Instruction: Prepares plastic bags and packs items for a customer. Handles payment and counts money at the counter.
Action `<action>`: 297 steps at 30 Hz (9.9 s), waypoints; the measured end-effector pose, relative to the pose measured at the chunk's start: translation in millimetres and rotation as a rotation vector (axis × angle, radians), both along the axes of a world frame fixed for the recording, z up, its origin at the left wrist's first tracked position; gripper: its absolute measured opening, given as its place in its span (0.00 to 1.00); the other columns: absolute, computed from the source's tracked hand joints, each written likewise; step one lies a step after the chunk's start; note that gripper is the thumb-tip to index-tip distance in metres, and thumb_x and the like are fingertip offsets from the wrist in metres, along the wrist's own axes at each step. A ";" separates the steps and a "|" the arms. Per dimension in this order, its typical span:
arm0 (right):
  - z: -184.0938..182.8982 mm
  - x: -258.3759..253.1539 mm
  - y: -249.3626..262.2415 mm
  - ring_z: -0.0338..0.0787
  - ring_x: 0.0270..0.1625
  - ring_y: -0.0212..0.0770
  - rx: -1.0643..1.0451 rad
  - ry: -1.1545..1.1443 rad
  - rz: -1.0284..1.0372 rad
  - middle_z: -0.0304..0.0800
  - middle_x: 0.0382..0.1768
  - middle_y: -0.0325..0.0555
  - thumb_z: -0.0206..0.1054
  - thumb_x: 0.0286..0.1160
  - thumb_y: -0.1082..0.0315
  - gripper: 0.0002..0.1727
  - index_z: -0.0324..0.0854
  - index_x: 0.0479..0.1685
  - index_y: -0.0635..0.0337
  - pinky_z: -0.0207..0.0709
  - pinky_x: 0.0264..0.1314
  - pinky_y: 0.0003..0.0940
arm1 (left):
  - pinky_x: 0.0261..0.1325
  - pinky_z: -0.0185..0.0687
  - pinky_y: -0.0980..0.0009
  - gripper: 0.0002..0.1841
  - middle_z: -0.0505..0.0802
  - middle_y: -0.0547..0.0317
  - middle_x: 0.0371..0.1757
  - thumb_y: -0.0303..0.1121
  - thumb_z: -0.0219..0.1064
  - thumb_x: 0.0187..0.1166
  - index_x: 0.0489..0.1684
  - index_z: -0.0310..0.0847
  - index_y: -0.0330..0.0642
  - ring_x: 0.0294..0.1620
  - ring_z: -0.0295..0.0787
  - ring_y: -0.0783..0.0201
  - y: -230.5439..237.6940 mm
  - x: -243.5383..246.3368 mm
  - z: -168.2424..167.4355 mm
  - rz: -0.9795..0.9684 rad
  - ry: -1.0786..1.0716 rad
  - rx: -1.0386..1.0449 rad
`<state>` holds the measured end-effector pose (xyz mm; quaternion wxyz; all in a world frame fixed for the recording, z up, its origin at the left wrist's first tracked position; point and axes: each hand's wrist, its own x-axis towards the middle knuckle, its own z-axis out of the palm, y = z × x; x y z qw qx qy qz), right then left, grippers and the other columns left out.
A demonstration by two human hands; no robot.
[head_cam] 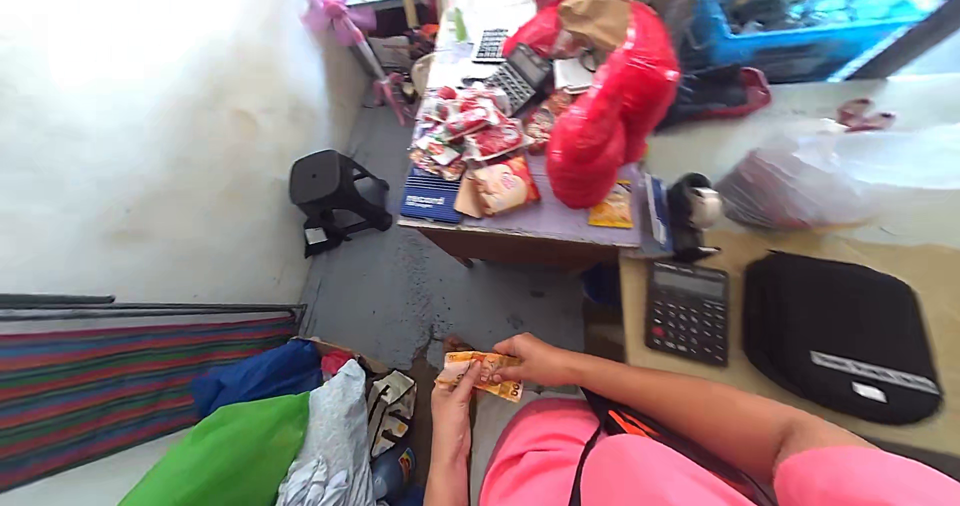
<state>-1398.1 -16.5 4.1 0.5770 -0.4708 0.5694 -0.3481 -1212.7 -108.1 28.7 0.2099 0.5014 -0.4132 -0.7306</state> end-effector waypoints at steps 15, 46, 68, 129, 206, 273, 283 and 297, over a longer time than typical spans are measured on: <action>44.6 1.3 -349.8 0.93 0.38 0.39 -0.085 0.010 -0.019 0.94 0.40 0.50 0.66 0.85 0.65 0.12 0.87 0.52 0.67 0.89 0.50 0.39 | 0.42 0.93 0.70 0.06 0.98 0.50 0.37 0.22 0.75 0.73 0.43 0.93 0.28 0.32 0.95 0.65 -353.0 84.7 25.6 -0.113 -0.121 -0.220; -2.0 -208.3 -664.0 0.91 0.63 0.50 0.188 0.104 -0.880 0.90 0.62 0.58 0.63 0.87 0.52 0.27 0.79 0.73 0.65 0.79 0.74 0.50 | 0.51 0.93 0.62 0.14 0.95 0.47 0.45 0.26 0.59 0.88 0.65 0.75 0.26 0.42 0.95 0.60 -855.8 -304.6 7.5 -0.514 0.060 -0.150; -126.3 -527.0 -678.1 0.55 0.93 0.62 0.723 0.178 -1.108 0.47 0.92 0.68 0.70 0.81 0.57 0.51 0.40 0.94 0.71 0.52 0.92 0.56 | 0.51 0.92 0.64 0.15 0.93 0.44 0.49 0.22 0.61 0.85 0.66 0.74 0.25 0.43 0.94 0.60 -905.7 -608.3 -34.4 -0.737 -0.096 -0.088; -98.8 -579.7 -791.4 0.91 0.63 0.38 0.127 -0.099 -2.319 0.92 0.61 0.51 0.57 0.86 0.74 0.16 0.87 0.63 0.65 0.82 0.71 0.36 | 0.40 0.83 0.61 0.18 0.90 0.42 0.43 0.33 0.53 0.88 0.67 0.76 0.28 0.33 0.86 0.57 -790.1 -976.7 -148.2 -2.075 -0.624 -0.647; -93.4 -605.9 -847.7 0.92 0.48 0.50 0.417 0.944 -1.858 0.92 0.42 0.52 0.75 0.71 0.62 0.11 0.86 0.32 0.62 0.84 0.54 0.47 | 0.63 0.88 0.55 0.35 0.94 0.45 0.54 0.56 0.37 0.94 0.66 0.76 0.30 0.54 0.94 0.53 -893.5 -899.4 -99.7 -1.974 -0.430 0.568; -143.5 -747.0 -810.4 0.88 0.60 0.75 1.008 0.900 -1.240 0.80 0.67 0.77 0.51 0.90 0.74 0.29 0.55 0.89 0.69 0.83 0.55 0.66 | 0.57 0.90 0.63 0.19 0.92 0.51 0.48 0.14 0.52 0.75 0.65 0.74 0.27 0.47 0.93 0.61 -987.9 -836.4 -113.5 -1.678 -0.122 0.273; -122.4 -667.6 -801.3 0.94 0.38 0.63 0.709 1.098 -1.677 0.89 0.47 0.63 0.66 0.84 0.65 0.12 0.86 0.50 0.67 0.86 0.32 0.56 | 0.52 0.92 0.62 0.15 0.93 0.48 0.45 0.16 0.54 0.81 0.63 0.75 0.26 0.43 0.94 0.59 -957.9 -860.3 -115.0 -1.531 -0.149 0.250; -67.4 -617.6 -809.0 0.93 0.29 0.38 0.118 0.069 -2.235 0.92 0.31 0.47 0.65 0.86 0.63 0.13 0.82 0.48 0.66 0.91 0.38 0.36 | 0.50 0.94 0.61 0.18 0.94 0.44 0.40 0.25 0.71 0.79 0.61 0.73 0.24 0.39 0.95 0.56 -874.4 -888.0 -94.9 -1.496 -0.032 0.293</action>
